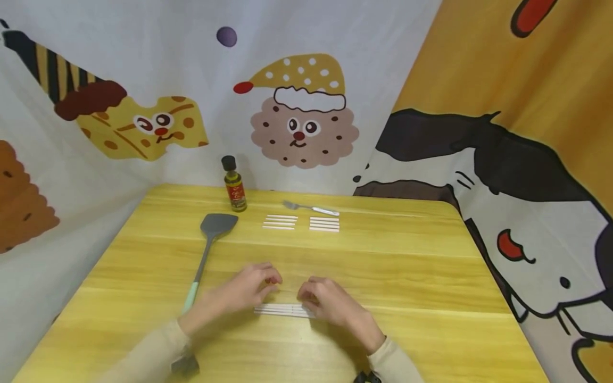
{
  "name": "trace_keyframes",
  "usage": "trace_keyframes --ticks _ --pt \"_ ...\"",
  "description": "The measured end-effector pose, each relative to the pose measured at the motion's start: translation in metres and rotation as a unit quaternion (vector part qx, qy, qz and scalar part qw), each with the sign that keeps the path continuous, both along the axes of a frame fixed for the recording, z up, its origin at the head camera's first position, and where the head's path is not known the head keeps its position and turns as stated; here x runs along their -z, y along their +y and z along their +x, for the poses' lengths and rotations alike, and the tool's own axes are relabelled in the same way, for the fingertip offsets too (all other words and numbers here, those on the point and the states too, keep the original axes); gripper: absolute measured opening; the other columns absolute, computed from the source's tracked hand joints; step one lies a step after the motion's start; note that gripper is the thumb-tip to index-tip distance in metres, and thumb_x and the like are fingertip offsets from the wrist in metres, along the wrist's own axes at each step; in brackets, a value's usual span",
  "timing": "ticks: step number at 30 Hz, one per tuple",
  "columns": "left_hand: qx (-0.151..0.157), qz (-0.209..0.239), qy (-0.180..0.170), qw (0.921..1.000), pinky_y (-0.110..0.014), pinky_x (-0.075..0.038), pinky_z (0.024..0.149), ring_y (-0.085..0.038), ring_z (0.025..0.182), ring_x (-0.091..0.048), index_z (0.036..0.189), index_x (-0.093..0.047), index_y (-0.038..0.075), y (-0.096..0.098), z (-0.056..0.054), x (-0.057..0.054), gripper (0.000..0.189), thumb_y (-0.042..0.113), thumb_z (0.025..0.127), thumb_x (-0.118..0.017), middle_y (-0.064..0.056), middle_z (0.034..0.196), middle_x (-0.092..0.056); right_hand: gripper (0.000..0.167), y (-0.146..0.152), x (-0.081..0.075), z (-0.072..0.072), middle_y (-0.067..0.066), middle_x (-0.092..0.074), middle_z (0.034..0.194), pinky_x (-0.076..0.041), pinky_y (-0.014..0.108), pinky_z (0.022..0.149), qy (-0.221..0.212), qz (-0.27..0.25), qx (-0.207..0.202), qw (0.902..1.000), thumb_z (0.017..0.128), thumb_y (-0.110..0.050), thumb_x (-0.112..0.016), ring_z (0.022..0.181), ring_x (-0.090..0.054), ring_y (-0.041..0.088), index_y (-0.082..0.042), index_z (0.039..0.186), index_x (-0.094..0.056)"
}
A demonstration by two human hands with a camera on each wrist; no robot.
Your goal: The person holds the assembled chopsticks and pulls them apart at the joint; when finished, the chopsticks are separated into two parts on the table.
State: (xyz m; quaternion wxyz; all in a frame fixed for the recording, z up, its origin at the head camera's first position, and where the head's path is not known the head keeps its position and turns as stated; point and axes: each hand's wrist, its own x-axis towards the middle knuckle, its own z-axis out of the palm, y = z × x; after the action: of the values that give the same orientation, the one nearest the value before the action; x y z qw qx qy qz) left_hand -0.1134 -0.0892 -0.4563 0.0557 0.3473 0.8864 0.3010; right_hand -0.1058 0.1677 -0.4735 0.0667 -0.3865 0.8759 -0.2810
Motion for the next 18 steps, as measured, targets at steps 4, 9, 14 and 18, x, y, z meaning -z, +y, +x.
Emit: trace_keyframes --ticks 4,9,14,18 --pt "0.019 0.006 -0.006 0.9998 -0.017 -0.056 0.078 -0.008 0.086 -0.062 0.103 -0.071 0.005 0.004 0.006 0.005 0.011 0.005 0.093 -0.07 -0.003 0.097 -0.068 0.015 0.0 0.003 0.0 0.003 -0.072 0.093 -0.054 0.014 0.069 -0.001 -0.006 -0.001 1.0 0.088 -0.001 -0.074 0.079 -0.06 0.0 -0.007 0.102 -0.074" --pt "0.03 0.002 -0.015 0.9994 -0.012 -0.054 0.076 -0.004 0.084 -0.062 0.1 -0.072 0.005 0.005 0.008 0.012 0.01 0.003 0.091 -0.069 -0.003 0.096 -0.069 0.014 0.0 0.006 0.0 0.003 -0.072 0.094 -0.056 0.014 0.07 0.024 -0.002 0.002 0.9997 0.089 0.002 -0.072 0.082 -0.065 0.005 -0.006 0.101 -0.074" --pt "0.032 -0.022 -0.011 0.9992 -0.013 -0.055 0.077 -0.007 0.087 -0.064 0.101 -0.072 0.005 0.008 0.006 0.019 0.009 0.003 0.092 -0.069 -0.003 0.098 -0.069 0.013 -0.001 0.01 0.0 0.002 -0.071 0.095 -0.058 0.017 0.074 0.084 0.016 0.013 0.9963 0.09 0.002 -0.071 0.086 -0.068 0.01 -0.007 0.099 -0.074" --pt "0.029 -0.051 0.017 0.9981 -0.014 -0.055 0.075 -0.008 0.085 -0.063 0.099 -0.07 0.007 0.011 0.003 0.023 0.008 0.004 0.092 -0.07 -0.002 0.096 -0.068 0.012 -0.004 0.012 0.0 0.0 -0.07 0.094 -0.059 0.021 0.076 0.124 0.026 0.027 0.9916 0.088 -0.002 -0.074 0.087 -0.068 0.011 -0.009 0.097 -0.074"
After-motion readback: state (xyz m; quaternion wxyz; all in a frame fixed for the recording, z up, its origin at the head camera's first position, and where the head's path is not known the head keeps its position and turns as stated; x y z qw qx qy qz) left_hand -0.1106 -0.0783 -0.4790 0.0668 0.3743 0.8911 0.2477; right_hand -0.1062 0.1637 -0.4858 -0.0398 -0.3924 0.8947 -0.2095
